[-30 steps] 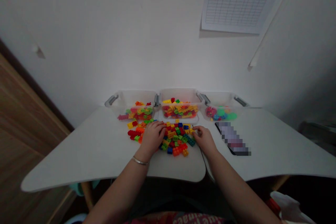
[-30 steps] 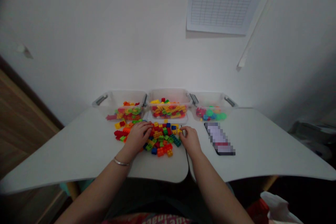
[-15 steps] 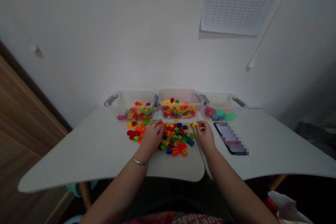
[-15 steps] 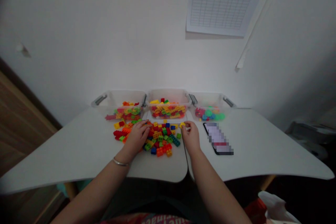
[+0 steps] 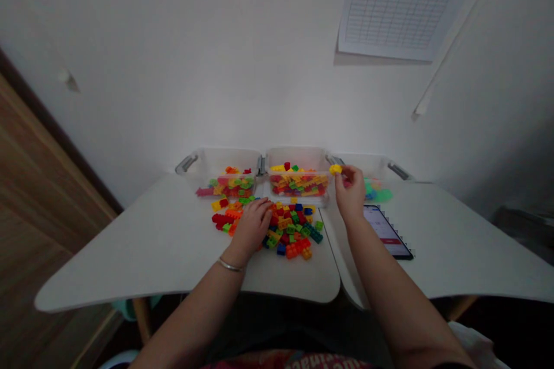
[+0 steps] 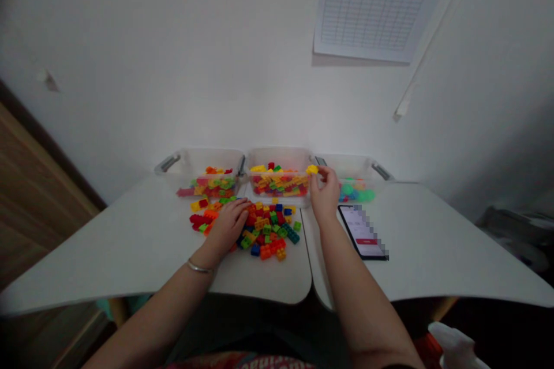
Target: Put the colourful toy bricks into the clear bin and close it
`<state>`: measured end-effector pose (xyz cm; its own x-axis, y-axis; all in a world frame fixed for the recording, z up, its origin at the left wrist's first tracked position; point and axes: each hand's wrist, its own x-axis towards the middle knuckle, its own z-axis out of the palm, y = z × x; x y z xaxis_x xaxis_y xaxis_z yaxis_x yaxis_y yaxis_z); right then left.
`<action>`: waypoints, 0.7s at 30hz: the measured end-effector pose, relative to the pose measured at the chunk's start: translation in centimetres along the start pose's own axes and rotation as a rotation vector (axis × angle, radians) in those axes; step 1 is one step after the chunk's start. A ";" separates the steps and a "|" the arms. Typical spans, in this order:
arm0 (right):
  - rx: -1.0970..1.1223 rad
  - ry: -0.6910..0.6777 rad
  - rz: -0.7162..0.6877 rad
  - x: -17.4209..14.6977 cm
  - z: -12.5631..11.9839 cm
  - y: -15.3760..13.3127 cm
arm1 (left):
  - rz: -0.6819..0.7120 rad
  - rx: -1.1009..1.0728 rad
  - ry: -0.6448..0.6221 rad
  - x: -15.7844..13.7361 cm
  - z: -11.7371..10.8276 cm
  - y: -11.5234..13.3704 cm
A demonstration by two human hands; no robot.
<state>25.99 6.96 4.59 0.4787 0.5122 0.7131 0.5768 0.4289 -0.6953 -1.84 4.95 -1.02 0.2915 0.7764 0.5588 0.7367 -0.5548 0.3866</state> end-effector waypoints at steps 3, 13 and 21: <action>-0.031 -0.009 -0.010 2.0 0.8 0.3 | 0.004 0.026 -0.028 0.0 -0.2 0.2; -0.231 -0.287 -0.171 3.9 2.4 1.7 | -0.013 0.016 -0.048 0.0 -0.4 0.4; -0.268 -0.202 -0.213 2.3 2.6 2.4 | -0.033 0.006 -0.028 -0.2 -0.5 0.4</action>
<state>26.70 11.12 4.36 0.2053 0.5800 0.7883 0.8143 0.3456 -0.4663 -1.87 4.44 -0.57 0.2837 0.8027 0.5246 0.7499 -0.5267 0.4004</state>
